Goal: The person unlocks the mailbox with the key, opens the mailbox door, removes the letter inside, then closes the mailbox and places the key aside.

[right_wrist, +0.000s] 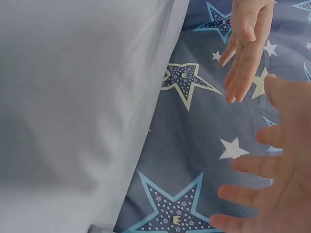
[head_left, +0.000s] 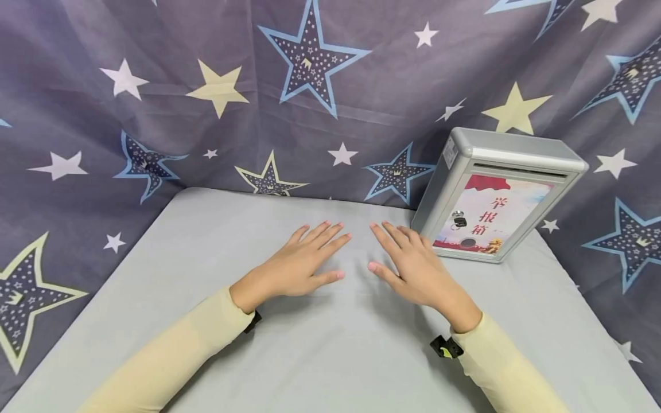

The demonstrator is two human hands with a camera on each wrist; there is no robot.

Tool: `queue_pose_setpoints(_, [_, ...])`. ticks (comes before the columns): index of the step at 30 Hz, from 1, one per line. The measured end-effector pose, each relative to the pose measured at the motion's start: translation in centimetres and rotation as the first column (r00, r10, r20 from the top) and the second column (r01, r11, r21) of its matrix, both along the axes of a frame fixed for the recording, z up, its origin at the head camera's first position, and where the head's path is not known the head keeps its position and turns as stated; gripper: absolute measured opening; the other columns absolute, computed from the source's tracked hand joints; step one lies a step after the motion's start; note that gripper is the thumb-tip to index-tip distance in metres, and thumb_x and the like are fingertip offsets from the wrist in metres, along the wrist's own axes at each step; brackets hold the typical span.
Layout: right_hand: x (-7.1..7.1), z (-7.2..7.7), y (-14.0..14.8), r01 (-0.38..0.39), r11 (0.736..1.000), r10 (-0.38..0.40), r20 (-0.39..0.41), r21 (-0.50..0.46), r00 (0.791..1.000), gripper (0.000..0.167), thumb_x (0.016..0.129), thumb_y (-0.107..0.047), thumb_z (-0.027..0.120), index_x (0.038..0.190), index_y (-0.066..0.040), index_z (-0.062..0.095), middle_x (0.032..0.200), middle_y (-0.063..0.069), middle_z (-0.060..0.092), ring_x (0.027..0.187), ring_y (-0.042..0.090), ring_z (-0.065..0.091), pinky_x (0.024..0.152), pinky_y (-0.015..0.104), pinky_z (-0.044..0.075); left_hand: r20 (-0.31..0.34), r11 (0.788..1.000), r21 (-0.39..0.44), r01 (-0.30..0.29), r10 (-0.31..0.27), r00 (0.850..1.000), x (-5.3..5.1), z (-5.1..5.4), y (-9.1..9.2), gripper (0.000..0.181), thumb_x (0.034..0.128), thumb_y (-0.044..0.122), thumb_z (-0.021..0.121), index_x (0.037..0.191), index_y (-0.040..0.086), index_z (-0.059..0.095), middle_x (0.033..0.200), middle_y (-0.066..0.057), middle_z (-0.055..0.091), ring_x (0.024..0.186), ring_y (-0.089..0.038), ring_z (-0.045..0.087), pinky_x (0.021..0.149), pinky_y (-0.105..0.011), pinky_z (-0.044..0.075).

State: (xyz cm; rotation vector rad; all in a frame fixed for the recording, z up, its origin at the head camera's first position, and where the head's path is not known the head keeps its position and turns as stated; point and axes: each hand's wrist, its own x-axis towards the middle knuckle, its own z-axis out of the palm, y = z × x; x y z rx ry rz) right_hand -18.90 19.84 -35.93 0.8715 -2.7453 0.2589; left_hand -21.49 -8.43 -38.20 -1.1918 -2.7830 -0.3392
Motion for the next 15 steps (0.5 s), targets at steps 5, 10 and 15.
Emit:
queue_pose_setpoints(5, [-0.5, 1.2, 0.6, 0.002, 0.999, -0.004, -0.040, -0.038, 0.999, 0.074, 0.103, -0.054, 0.054, 0.163, -0.019, 0.029, 0.158, 0.016, 0.042, 0.138, 0.043, 0.043, 0.109, 0.067, 0.036, 0.003, 0.998, 0.061, 0.017, -0.017, 1.000, -0.8, 0.3, 1.0, 0.073, 0.1057, 0.059, 0.041, 0.165, 0.023, 0.021, 0.171, -0.004, 0.018, 0.157, -0.028, 0.014, 0.124, -0.059, 0.016])
queue_pose_setpoints(10, [-0.8, 2.6, 1.7, 0.014, 0.995, -0.023, -0.092, -0.096, 0.995, 0.073, 0.101, -0.048, 0.061, 0.162, -0.017, 0.034, 0.157, 0.016, 0.043, 0.137, 0.043, 0.044, 0.107, 0.068, 0.038, 0.016, 0.989, 0.149, 0.018, -0.021, 1.000, -1.9, 0.8, 2.6, 0.071, 0.1062, 0.058, 0.040, 0.165, 0.023, 0.021, 0.169, -0.006, 0.023, 0.155, -0.029, 0.020, 0.123, -0.056, 0.019])
queue_pose_setpoints(15, [-1.4, 3.8, 2.9, -0.020, 0.985, -0.012, -0.179, -0.172, 0.984, 0.071, 0.098, -0.040, 0.068, 0.158, -0.012, 0.041, 0.152, 0.019, 0.048, 0.134, 0.043, 0.049, 0.107, 0.066, 0.040, 0.059, 0.971, 0.240, 0.000, -0.015, 0.998, -3.0, 1.6, 4.2, 0.070, 0.1060, 0.057, 0.042, 0.164, 0.023, 0.025, 0.167, -0.005, 0.025, 0.153, -0.027, 0.023, 0.120, -0.058, 0.025])
